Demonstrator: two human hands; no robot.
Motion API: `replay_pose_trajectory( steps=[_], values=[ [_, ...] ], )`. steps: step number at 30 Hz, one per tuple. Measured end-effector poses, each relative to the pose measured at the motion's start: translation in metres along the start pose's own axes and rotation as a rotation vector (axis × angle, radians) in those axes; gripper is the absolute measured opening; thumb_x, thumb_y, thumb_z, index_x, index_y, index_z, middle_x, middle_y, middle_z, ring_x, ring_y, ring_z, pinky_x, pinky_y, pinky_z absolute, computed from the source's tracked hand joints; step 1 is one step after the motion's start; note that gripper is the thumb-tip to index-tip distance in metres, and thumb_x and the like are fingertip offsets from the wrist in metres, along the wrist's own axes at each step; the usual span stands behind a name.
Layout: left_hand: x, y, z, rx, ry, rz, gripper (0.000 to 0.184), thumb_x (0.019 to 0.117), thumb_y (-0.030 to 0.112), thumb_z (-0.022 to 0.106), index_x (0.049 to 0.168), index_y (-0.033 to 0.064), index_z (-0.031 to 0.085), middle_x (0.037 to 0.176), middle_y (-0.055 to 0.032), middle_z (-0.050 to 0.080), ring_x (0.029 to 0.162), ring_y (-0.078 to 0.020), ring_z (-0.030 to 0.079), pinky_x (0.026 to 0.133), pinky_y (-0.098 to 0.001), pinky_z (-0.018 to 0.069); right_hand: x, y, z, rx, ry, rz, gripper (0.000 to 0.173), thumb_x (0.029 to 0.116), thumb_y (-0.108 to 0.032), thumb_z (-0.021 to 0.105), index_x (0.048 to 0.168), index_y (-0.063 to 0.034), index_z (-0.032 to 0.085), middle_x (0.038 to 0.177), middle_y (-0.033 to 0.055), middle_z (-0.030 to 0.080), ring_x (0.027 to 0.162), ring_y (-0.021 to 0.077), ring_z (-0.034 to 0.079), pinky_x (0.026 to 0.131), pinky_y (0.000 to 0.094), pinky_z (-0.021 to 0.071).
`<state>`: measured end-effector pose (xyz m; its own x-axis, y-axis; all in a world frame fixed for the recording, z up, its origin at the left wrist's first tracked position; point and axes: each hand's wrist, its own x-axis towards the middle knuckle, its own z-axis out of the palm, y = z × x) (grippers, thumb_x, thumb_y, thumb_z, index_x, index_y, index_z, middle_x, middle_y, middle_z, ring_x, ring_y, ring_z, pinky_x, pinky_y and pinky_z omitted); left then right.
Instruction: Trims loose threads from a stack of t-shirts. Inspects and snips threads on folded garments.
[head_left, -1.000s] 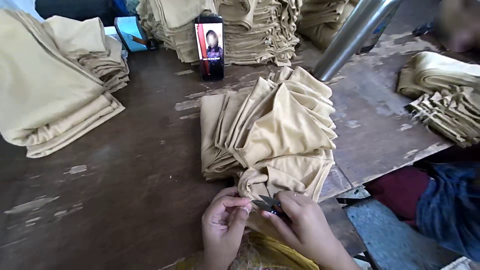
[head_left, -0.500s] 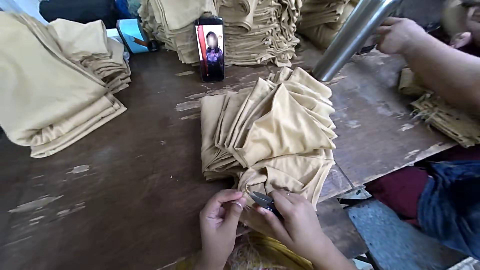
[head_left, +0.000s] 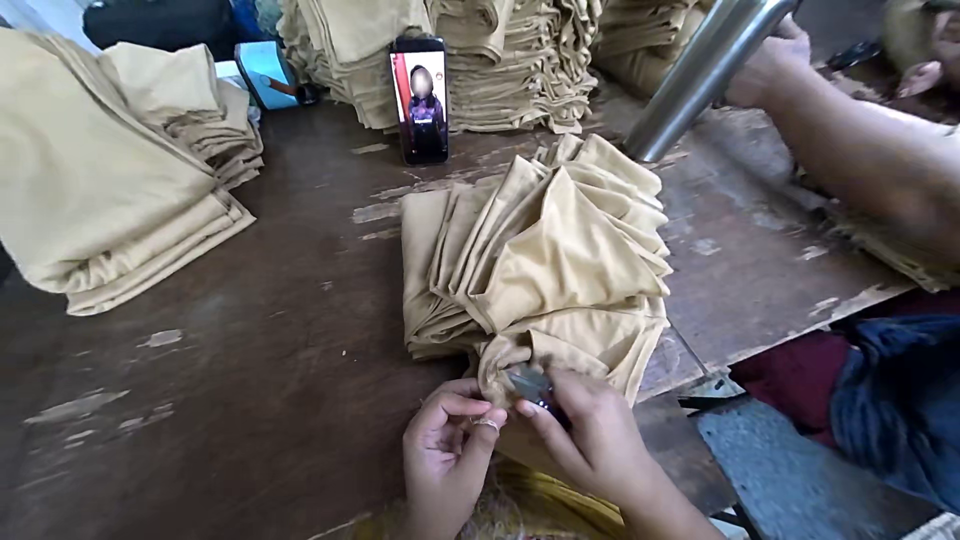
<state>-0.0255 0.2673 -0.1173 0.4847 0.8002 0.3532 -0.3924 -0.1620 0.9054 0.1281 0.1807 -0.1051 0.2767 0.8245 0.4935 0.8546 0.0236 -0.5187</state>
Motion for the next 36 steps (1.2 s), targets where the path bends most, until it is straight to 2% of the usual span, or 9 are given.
replay_pose_trajectory(
  steps=[4, 7, 10, 13, 16, 19, 21, 29, 36],
  values=[
    [0.000, -0.001, 0.001, 0.034, 0.047, -0.006, 0.015, 0.0914, 0.002, 0.071, 0.100, 0.0141, 0.069, 0.107, 0.0039, 0.071, 0.087, -0.0020, 0.070, 0.073, -0.0171, 0.0598, 0.012, 0.014, -0.001, 0.000, 0.075, 0.061, 0.040, 0.0999, -0.042, 0.061, 0.088, -0.0034, 0.061, 0.074, 0.0062, 0.057, 0.062, 0.0128, 0.052, 0.055, 0.0272, 0.0457],
    [-0.001, -0.004, -0.004, 0.146, 0.013, 0.076, 0.016, 0.0880, 0.003, 0.074, 0.099, 0.0150, 0.072, 0.099, 0.0059, 0.070, 0.089, -0.0006, 0.068, 0.076, -0.0153, 0.0584, 0.015, 0.028, -0.005, 0.070, 0.106, 0.011, 0.016, 0.0903, -0.016, 0.064, 0.093, -0.0009, 0.059, 0.096, 0.0135, 0.063, 0.075, 0.0112, 0.058, 0.063, 0.0205, 0.0487],
    [0.000, -0.005, -0.013, 0.322, 0.000, 0.193, 0.013, 0.0847, 0.004, 0.077, 0.093, 0.0127, 0.071, 0.094, 0.0047, 0.070, 0.093, -0.0021, 0.068, 0.082, -0.0168, 0.0583, 0.005, 0.034, -0.023, 0.427, 0.184, -0.087, 0.012, 0.0921, -0.008, 0.058, 0.102, -0.0123, 0.051, 0.114, 0.0013, 0.064, 0.100, 0.0040, 0.064, 0.085, 0.0177, 0.0531],
    [0.003, -0.005, -0.024, 0.429, -0.090, 0.222, 0.009, 0.0846, 0.003, 0.073, 0.089, 0.0090, 0.069, 0.095, 0.0015, 0.071, 0.096, -0.0032, 0.069, 0.086, -0.0178, 0.0577, -0.007, 0.036, -0.042, 0.444, 0.145, -0.072, 0.009, 0.0956, -0.013, 0.054, 0.103, -0.0171, 0.051, 0.098, -0.0060, 0.072, 0.089, 0.0021, 0.071, 0.078, 0.0194, 0.0592],
    [0.005, -0.001, -0.029, 0.364, -0.201, 0.066, 0.006, 0.0903, 0.005, 0.070, 0.094, 0.0090, 0.068, 0.099, 0.0017, 0.074, 0.096, -0.0033, 0.071, 0.085, -0.0193, 0.0599, -0.011, 0.035, -0.040, 0.058, -0.088, -0.026, 0.018, 0.0957, -0.021, 0.051, 0.096, -0.0051, 0.060, 0.077, 0.0043, 0.062, 0.067, 0.0116, 0.059, 0.061, 0.0276, 0.0517],
    [0.007, 0.005, -0.023, 0.167, -0.167, -0.149, 0.012, 0.0906, 0.000, 0.067, 0.096, 0.0110, 0.064, 0.098, 0.0037, 0.075, 0.092, -0.0053, 0.073, 0.082, -0.0226, 0.0614, -0.010, 0.029, -0.024, -0.142, -0.196, -0.076, 0.047, 0.1044, -0.048, 0.048, 0.090, -0.0059, 0.062, 0.084, 0.0109, 0.062, 0.078, 0.0262, 0.063, 0.068, 0.0403, 0.0547],
    [0.008, 0.007, -0.019, 0.078, -0.123, -0.213, 0.014, 0.0924, 0.001, 0.065, 0.096, 0.0134, 0.062, 0.097, 0.0043, 0.073, 0.089, -0.0053, 0.071, 0.079, -0.0224, 0.0601, -0.008, 0.026, -0.018, -0.219, -0.201, -0.108, 0.057, 0.1034, -0.058, 0.043, 0.087, -0.0079, 0.063, 0.085, 0.0108, 0.064, 0.081, 0.0294, 0.065, 0.069, 0.0426, 0.0558],
    [0.005, -0.003, -0.016, 0.373, -0.125, 0.231, 0.006, 0.0962, 0.008, 0.066, 0.101, 0.0111, 0.063, 0.099, 0.0016, 0.070, 0.094, -0.0048, 0.069, 0.084, -0.0194, 0.0588, -0.002, 0.022, -0.016, -0.291, -0.247, -0.167, 0.060, 0.1033, -0.060, 0.037, 0.086, -0.0114, 0.066, 0.083, 0.0062, 0.067, 0.078, 0.0280, 0.066, 0.062, 0.0411, 0.0533],
    [0.007, 0.002, -0.026, 0.286, -0.303, 0.260, 0.007, 0.0987, 0.017, 0.067, 0.099, 0.0122, 0.062, 0.091, 0.0022, 0.068, 0.087, -0.0046, 0.067, 0.080, -0.0192, 0.0571, -0.003, 0.019, -0.012, -0.326, -0.266, -0.102, 0.055, 0.1045, -0.053, 0.040, 0.081, -0.0120, 0.067, 0.082, 0.0057, 0.066, 0.079, 0.0275, 0.066, 0.062, 0.0414, 0.0530]
  ],
)
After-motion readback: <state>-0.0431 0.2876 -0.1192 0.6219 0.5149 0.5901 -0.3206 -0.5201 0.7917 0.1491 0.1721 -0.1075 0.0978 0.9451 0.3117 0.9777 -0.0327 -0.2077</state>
